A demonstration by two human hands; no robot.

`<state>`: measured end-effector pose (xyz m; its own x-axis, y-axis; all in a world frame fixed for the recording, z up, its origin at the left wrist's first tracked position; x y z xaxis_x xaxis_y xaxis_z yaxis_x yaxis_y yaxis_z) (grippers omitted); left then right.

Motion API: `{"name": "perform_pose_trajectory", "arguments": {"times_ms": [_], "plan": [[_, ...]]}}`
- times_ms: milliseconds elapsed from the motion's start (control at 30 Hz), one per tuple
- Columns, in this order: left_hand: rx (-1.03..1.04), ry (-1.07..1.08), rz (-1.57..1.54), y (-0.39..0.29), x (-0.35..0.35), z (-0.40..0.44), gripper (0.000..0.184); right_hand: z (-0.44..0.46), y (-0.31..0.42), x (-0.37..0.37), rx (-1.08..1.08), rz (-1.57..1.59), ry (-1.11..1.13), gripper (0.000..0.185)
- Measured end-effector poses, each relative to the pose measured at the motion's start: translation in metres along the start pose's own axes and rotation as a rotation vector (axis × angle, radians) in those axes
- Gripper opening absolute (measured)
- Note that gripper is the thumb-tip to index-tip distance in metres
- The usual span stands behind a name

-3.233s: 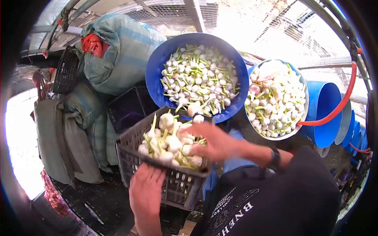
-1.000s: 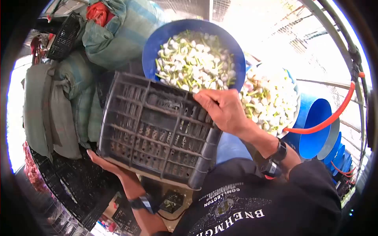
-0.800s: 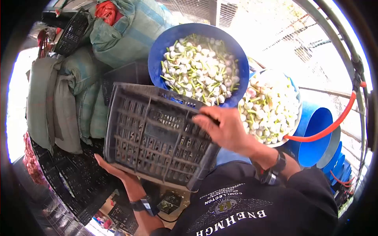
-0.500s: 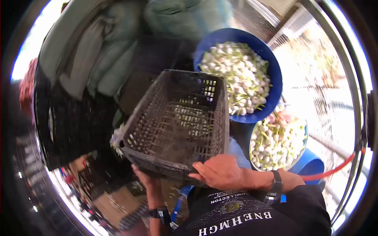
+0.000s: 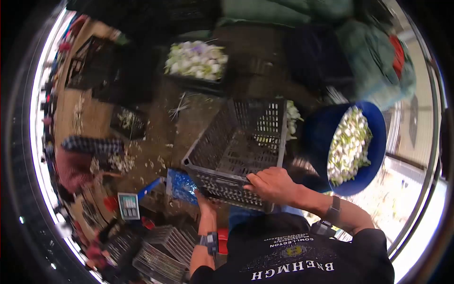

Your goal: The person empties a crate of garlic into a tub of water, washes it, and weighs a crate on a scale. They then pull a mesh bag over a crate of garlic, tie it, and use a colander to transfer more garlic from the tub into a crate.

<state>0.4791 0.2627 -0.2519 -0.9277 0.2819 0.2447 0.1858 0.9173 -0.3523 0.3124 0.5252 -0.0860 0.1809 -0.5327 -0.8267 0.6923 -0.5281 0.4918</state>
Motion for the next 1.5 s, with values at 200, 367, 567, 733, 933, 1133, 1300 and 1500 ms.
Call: {"name": "perform_pose_trajectory", "arguments": {"times_ms": [200,367,567,733,933,1133,1300,1500], "plan": [[-0.145,-0.167,0.191,-0.034,0.001,-0.059,0.083,0.092,0.056,0.135,-0.426,0.075,0.183,0.025],[-0.125,-0.109,-0.122,-0.101,0.002,-0.021,0.099,0.169,0.106,0.211,-0.652,0.121,0.322,0.019],[-0.120,-0.147,-0.236,-0.149,-0.052,0.066,0.051,0.200,0.136,0.296,-0.791,0.184,0.340,0.021],[0.071,-0.023,-0.180,-0.168,-0.053,0.149,0.017,0.210,0.111,0.316,-0.571,0.107,0.174,0.022],[0.114,-0.309,-0.493,-0.185,-0.037,0.235,0.021,0.098,-0.048,0.278,0.337,0.027,0.539,0.030],[0.119,-0.191,-0.390,-0.244,-0.020,0.247,0.024,-0.082,-0.142,0.166,0.798,-0.252,0.637,0.030],[0.317,-0.087,-0.260,-0.299,0.001,0.210,0.019,-0.156,-0.184,0.143,0.965,-0.195,0.631,0.027],[0.451,-0.053,-0.067,-0.356,0.066,0.147,0.010,-0.170,-0.206,0.153,1.181,-0.034,0.405,0.023]]}}
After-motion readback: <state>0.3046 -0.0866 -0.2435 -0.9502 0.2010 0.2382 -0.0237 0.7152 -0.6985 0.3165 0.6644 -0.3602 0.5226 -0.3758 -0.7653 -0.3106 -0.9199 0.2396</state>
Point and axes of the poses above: each hand's wrist, its own z-axis towards the middle knuckle, its own x-axis out of the palm, y = z × x, the point moved 4 cm from there along z, towards the middle knuckle, and after that the axes turned 13 degrees about -z, right-handed, at the moved point
